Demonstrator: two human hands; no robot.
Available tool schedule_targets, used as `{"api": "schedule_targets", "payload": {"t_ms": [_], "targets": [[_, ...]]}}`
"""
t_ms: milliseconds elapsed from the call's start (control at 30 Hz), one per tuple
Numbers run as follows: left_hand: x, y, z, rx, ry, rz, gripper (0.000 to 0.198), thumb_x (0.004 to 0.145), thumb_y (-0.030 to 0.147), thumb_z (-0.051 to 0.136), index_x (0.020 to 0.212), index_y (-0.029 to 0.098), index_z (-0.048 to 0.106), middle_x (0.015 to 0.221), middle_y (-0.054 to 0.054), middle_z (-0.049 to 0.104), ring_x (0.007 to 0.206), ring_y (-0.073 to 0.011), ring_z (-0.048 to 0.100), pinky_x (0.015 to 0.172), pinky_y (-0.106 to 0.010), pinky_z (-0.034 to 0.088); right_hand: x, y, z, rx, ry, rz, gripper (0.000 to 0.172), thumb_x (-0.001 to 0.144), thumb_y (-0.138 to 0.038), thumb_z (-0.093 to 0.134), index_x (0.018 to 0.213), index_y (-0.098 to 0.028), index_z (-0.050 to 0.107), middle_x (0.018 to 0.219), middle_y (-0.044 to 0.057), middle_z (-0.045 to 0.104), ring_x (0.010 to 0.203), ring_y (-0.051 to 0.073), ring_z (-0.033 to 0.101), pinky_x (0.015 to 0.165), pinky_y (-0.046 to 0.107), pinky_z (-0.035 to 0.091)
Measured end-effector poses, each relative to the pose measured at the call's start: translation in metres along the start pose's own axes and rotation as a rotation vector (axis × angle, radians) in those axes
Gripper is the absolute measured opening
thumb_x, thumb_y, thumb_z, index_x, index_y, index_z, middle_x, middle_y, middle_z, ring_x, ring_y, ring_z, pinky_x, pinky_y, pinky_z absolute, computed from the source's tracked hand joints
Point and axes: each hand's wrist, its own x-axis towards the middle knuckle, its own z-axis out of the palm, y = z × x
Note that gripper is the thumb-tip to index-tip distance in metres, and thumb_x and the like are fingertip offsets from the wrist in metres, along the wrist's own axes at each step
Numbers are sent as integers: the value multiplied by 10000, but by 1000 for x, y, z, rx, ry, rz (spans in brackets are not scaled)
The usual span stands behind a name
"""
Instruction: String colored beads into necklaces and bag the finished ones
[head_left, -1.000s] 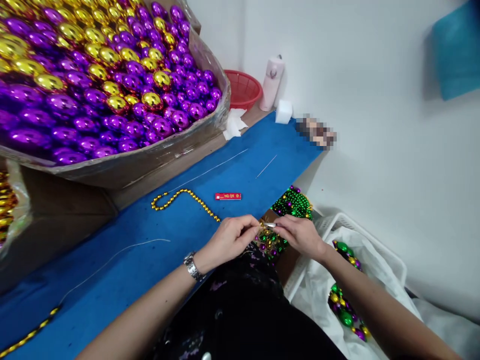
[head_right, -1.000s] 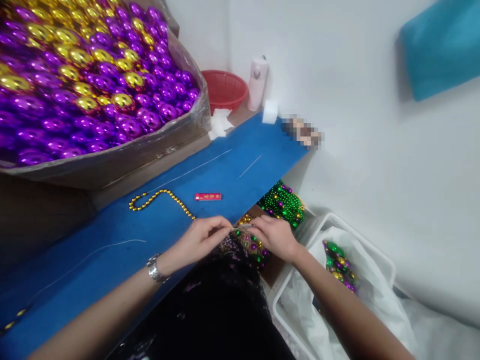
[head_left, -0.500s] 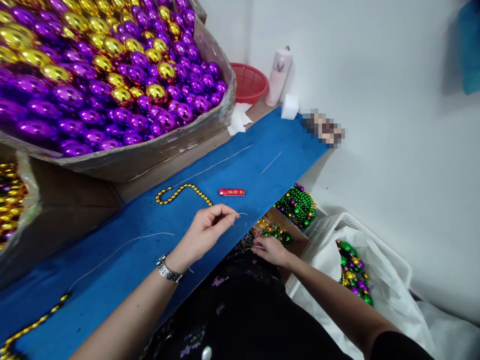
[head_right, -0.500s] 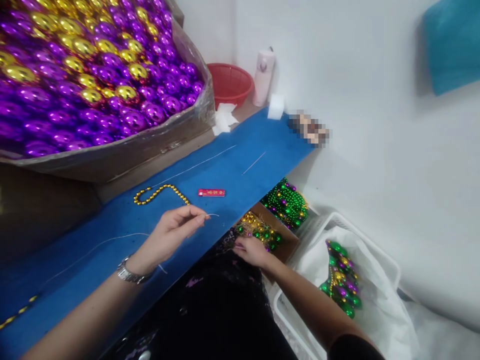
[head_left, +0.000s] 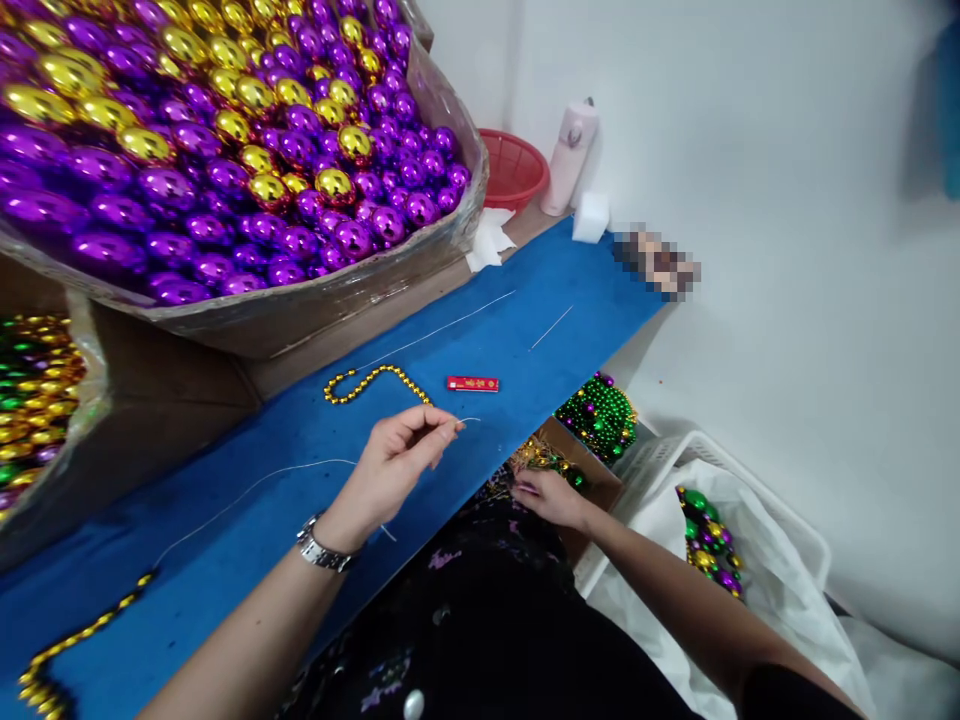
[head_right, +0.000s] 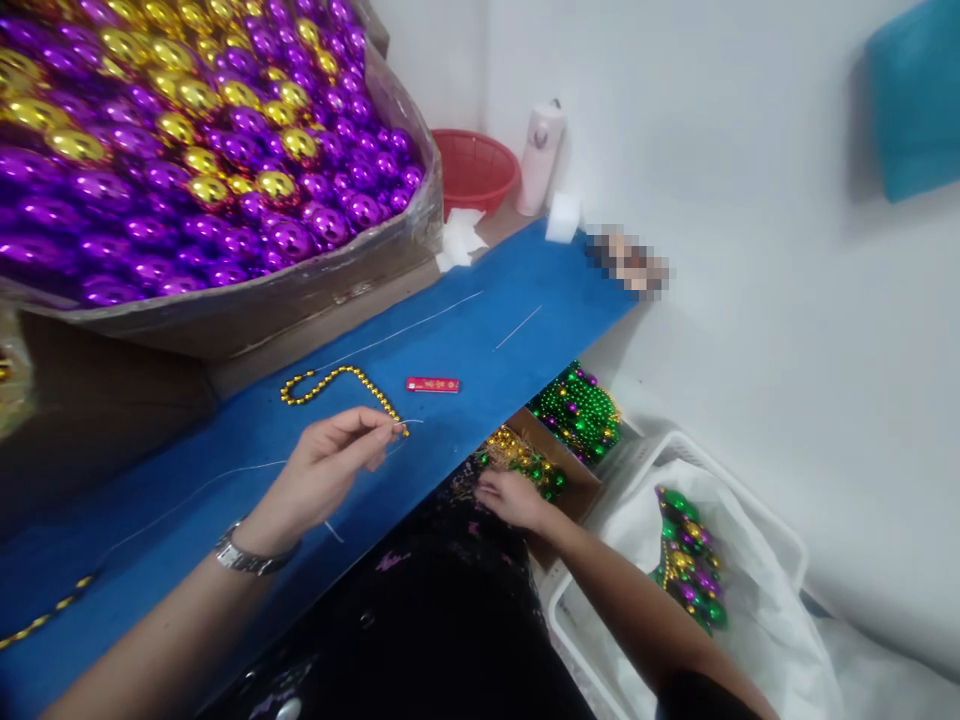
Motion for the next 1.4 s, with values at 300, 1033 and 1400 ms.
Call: {"api": "schedule_targets", "payload": {"t_ms": [300,1033,1400], "targets": [[-10,1,-17,-103,110,-58,203,782,336,663,835,140,659,761,-22,583,530,-47,345,458,-174,273,-55,62,-57,-118,152,190,248,914,-307,549,1108,-154,564,1070,56,599,887,164,615,755,342,525],[-60,6,-73,-373,397,-28,168,757,307,693,813,156,644,827,-6,581,549,-46,365,464,-158,321,102,-109,-170,-679,495,-215,327,933,-378,494,1203,-196,520,1140,72,564,972,193,577,831,397,487],[-55,-2,-67,-561,408,-139,253,730,329,720,865,124,663,585,45,397,504,-49,290,449,-166,292,79,-49,-219,-890,451,-75,278,916,-294,544,1156,-155,548,1162,79,567,999,199,583,852,407,489]]}}
